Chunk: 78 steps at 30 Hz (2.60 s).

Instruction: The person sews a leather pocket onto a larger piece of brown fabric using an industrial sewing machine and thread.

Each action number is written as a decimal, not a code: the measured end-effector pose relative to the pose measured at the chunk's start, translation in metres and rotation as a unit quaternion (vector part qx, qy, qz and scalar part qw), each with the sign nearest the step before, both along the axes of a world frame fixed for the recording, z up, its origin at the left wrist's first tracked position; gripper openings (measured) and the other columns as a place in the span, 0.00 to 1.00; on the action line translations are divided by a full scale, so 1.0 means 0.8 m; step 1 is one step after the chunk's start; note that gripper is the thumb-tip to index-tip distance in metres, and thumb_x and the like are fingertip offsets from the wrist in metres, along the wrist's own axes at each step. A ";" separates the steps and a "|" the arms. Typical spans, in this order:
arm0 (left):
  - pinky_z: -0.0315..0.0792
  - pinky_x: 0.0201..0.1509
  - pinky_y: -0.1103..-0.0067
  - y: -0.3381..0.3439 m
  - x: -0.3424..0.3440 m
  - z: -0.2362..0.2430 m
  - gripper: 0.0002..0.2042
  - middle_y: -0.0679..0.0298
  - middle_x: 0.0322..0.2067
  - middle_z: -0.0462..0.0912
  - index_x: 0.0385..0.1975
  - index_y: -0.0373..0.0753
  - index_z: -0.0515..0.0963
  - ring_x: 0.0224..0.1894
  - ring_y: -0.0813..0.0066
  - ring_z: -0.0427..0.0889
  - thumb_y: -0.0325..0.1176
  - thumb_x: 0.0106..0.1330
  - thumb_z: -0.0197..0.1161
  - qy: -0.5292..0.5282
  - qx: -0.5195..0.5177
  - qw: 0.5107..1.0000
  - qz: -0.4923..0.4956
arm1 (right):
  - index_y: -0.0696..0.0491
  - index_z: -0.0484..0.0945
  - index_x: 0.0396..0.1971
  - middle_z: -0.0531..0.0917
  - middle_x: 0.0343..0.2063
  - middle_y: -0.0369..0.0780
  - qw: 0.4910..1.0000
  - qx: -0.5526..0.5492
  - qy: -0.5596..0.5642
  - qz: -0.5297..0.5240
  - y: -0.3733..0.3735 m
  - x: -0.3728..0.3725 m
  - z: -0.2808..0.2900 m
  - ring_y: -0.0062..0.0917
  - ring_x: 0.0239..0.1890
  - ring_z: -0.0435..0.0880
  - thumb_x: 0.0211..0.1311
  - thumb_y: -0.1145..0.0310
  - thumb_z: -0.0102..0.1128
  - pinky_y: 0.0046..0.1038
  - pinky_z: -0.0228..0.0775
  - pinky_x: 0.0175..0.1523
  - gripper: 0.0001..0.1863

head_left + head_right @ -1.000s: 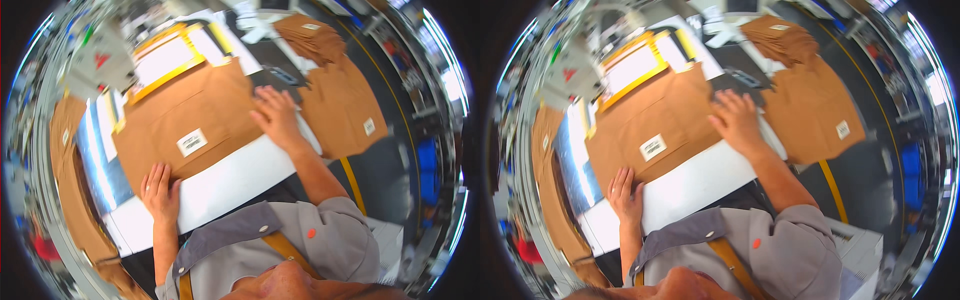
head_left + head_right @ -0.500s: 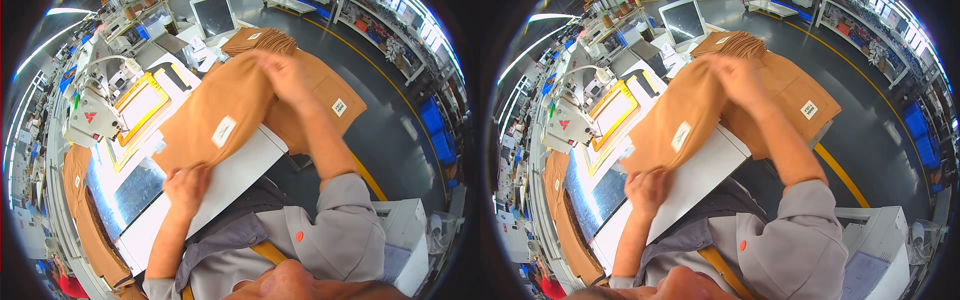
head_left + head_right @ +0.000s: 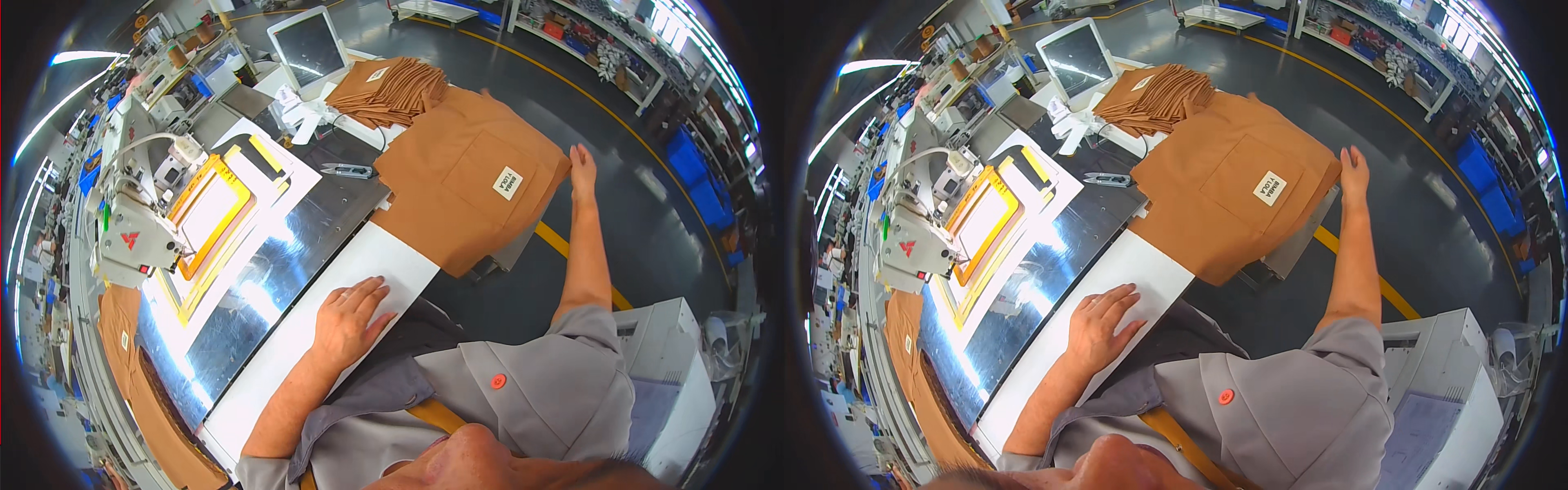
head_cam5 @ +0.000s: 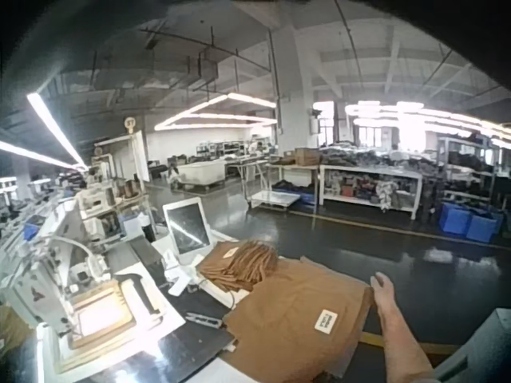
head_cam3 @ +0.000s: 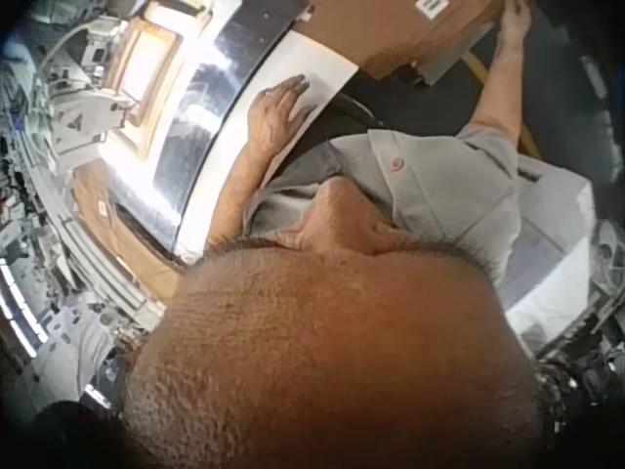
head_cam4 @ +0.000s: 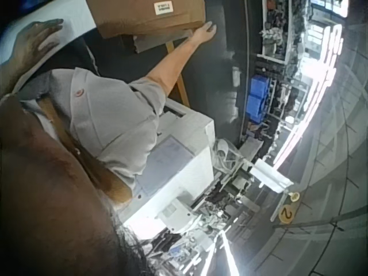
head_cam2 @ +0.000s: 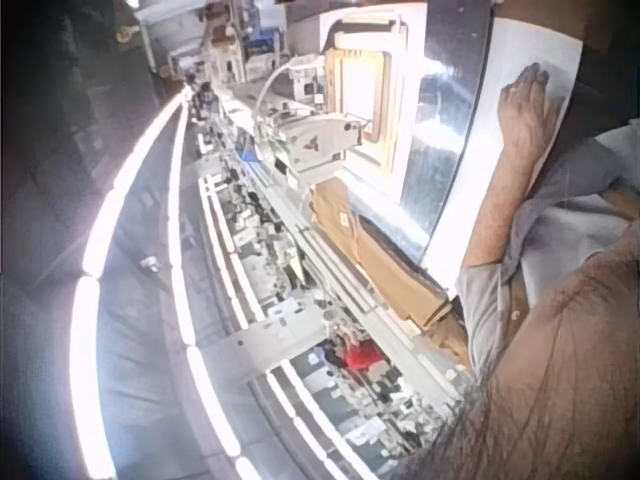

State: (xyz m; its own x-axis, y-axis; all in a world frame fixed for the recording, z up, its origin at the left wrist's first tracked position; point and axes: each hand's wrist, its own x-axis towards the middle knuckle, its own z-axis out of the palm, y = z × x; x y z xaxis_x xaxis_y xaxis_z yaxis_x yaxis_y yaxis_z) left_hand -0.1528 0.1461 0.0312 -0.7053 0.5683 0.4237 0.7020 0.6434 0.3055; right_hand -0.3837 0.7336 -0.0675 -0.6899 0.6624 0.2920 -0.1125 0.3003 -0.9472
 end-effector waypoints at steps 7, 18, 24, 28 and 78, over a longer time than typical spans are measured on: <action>0.57 0.75 0.54 0.006 0.007 -0.013 0.39 0.50 0.72 0.66 0.69 0.39 0.69 0.75 0.50 0.63 0.49 0.59 0.74 -0.116 -0.069 0.991 0.016 | 0.53 0.63 0.73 0.72 0.69 0.45 0.923 -0.358 -0.001 0.143 -0.161 0.113 -0.051 0.34 0.71 0.69 0.69 0.29 0.49 0.36 0.58 0.74 0.47; 0.46 0.79 0.51 0.071 -0.050 -0.022 0.46 0.51 0.78 0.52 0.76 0.40 0.56 0.80 0.53 0.50 0.56 0.62 0.68 -0.116 -0.176 0.977 -0.040 | 0.60 0.72 0.65 0.81 0.58 0.43 0.908 -0.327 -0.001 0.260 -0.203 0.087 0.042 0.31 0.58 0.82 0.63 0.68 0.72 0.32 0.77 0.60 0.31; 0.44 0.79 0.51 0.076 -0.051 -0.031 0.43 0.53 0.78 0.53 0.76 0.40 0.59 0.80 0.54 0.52 0.53 0.63 0.68 -0.097 -0.179 0.979 -0.026 | 0.64 0.75 0.59 0.84 0.53 0.45 0.940 -0.226 -0.035 0.253 -0.206 0.064 0.080 0.33 0.53 0.85 0.60 0.73 0.71 0.33 0.80 0.57 0.27; 0.44 0.79 0.51 0.078 -0.048 -0.033 0.43 0.54 0.78 0.54 0.76 0.41 0.58 0.80 0.55 0.51 0.53 0.64 0.67 -0.096 -0.186 0.978 -0.017 | 0.65 0.76 0.56 0.85 0.50 0.46 0.919 -0.293 -0.047 0.261 -0.224 0.057 0.074 0.34 0.49 0.87 0.59 0.75 0.70 0.34 0.82 0.53 0.25; 0.49 0.76 0.51 0.088 -0.047 -0.011 0.39 0.51 0.75 0.60 0.70 0.41 0.67 0.77 0.53 0.60 0.37 0.55 0.72 -0.144 -0.152 0.978 0.026 | 0.59 0.60 0.71 0.83 0.48 0.47 0.882 -0.216 -0.419 -0.023 -0.151 0.200 -0.400 0.32 0.41 0.88 0.58 0.61 0.74 0.35 0.82 0.39 0.45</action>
